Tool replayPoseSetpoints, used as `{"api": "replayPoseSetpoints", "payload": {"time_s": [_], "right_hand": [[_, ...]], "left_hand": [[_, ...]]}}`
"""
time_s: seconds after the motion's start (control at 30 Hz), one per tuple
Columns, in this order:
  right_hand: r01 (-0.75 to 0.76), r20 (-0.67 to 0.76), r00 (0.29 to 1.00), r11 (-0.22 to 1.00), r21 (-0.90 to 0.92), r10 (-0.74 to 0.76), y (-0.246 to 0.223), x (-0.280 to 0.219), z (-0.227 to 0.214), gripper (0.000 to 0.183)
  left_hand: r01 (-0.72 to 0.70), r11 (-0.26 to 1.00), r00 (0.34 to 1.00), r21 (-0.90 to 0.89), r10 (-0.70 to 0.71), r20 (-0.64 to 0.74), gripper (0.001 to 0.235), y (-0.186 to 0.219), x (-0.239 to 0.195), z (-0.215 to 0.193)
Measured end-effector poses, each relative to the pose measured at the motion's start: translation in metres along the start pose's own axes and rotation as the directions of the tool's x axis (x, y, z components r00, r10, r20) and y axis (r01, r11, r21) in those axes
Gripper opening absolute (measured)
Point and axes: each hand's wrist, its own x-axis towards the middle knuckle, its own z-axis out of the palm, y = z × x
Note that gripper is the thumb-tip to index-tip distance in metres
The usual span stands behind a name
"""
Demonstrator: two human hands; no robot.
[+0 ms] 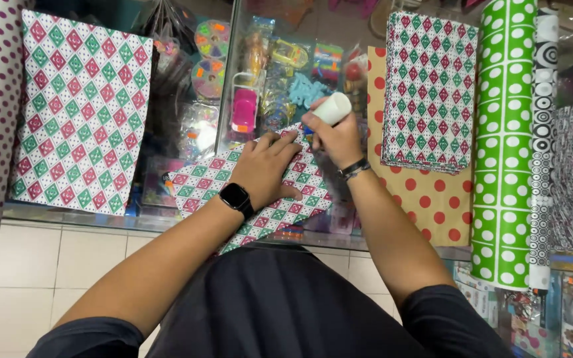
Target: Making small gift bags by folding patterned wrapping paper and applying glue to the edges.
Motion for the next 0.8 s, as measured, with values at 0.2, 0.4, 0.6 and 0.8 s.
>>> {"api": "replayPoseSetpoints", "payload": {"time_s": [0.2, 0.4, 0.6, 0.8], "right_hand": [[0.04, 0.075, 0.997, 0.998, -0.042, -0.036, 0.013, 0.022, 0.003, 0.026], [0.027, 0.079, 0.997, 0.999, -0.027, -0.025, -0.001, 0.02, 0.007, 0.024], [-0.099, 0.035, 0.995, 0.995, 0.019, 0.098, -0.007, 0.01, -0.004, 0.05], [-0.166, -0.027, 0.986, 0.981, -0.101, 0.164, -0.012, 0.002, -0.017, 0.06]], "left_hand": [[0.016, 1.0, 1.0, -0.001, -0.016, 0.015, 0.096, 0.002, 0.001, -0.003], [0.007, 1.0, 0.999, 0.003, -0.007, 0.039, 0.098, -0.003, 0.0, 0.004], [-0.098, 0.995, 0.985, 0.001, 0.097, 0.146, 0.082, 0.029, -0.023, -0.014], [-0.287, 0.957, 0.944, 0.052, 0.273, 0.185, 0.096, 0.056, -0.058, -0.001]]}}
